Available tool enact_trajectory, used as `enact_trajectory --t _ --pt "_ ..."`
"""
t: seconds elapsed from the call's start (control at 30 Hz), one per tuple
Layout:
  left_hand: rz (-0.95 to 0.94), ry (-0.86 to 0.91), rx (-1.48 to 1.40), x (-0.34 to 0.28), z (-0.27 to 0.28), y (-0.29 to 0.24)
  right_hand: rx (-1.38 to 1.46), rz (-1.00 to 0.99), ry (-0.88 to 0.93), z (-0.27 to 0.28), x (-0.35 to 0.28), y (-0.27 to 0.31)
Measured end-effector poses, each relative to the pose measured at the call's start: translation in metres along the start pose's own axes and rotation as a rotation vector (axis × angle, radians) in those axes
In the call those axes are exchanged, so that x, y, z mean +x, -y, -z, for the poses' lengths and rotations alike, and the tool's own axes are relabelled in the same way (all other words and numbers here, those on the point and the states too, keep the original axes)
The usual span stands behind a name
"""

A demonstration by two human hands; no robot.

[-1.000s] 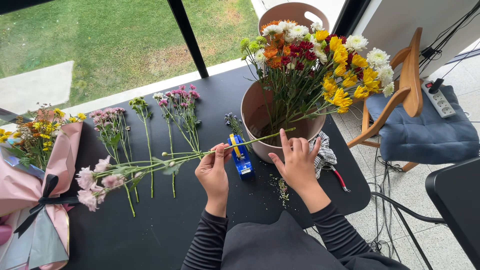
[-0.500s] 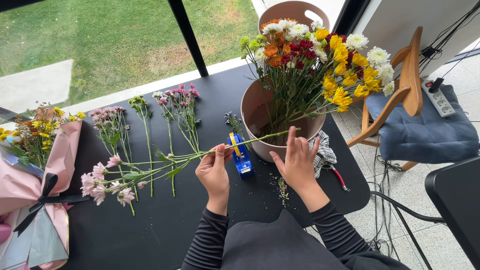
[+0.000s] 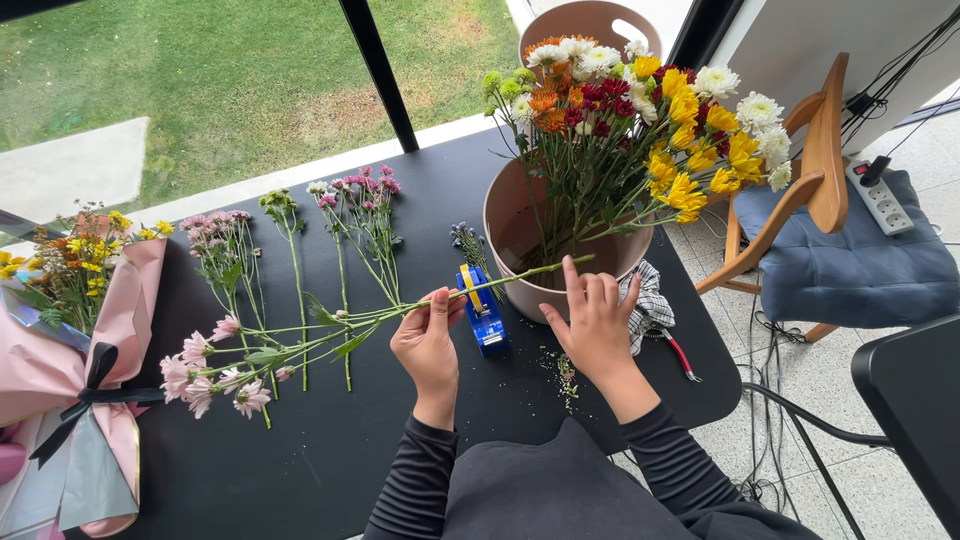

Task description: The person sorts various flowers on a table and places them into a large container.

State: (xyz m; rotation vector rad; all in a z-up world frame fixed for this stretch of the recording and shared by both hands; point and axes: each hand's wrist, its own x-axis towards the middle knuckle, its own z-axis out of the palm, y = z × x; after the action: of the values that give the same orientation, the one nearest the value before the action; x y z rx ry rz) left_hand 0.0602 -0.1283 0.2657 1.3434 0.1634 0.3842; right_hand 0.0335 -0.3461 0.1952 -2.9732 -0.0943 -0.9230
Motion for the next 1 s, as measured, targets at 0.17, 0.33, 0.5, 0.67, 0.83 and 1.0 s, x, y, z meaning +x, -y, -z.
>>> enact_trajectory --t 0.17,0.33,0.5,0.67,0.83,1.0 --pt "-0.005 0.003 0.006 0.000 0.000 -0.002 0.010 -0.022 0.004 -0.001 0.000 0.001" --pt "-0.008 0.000 -0.001 -0.001 0.001 0.000 0.028 -0.032 -0.004 -0.003 -0.002 0.000" --pt "-0.001 -0.004 0.017 -0.001 0.002 -0.001 0.006 -0.041 0.016 -0.006 -0.002 0.000" --pt "-0.004 -0.005 0.018 -0.002 0.003 -0.002 -0.038 -0.027 0.024 -0.009 -0.005 -0.002" --pt "0.016 -0.009 0.004 -0.003 0.002 -0.007 -0.010 -0.047 0.032 -0.010 -0.005 -0.002" --pt "0.036 0.014 -0.006 0.000 0.004 -0.001 0.011 -0.016 0.019 -0.004 -0.004 -0.001"
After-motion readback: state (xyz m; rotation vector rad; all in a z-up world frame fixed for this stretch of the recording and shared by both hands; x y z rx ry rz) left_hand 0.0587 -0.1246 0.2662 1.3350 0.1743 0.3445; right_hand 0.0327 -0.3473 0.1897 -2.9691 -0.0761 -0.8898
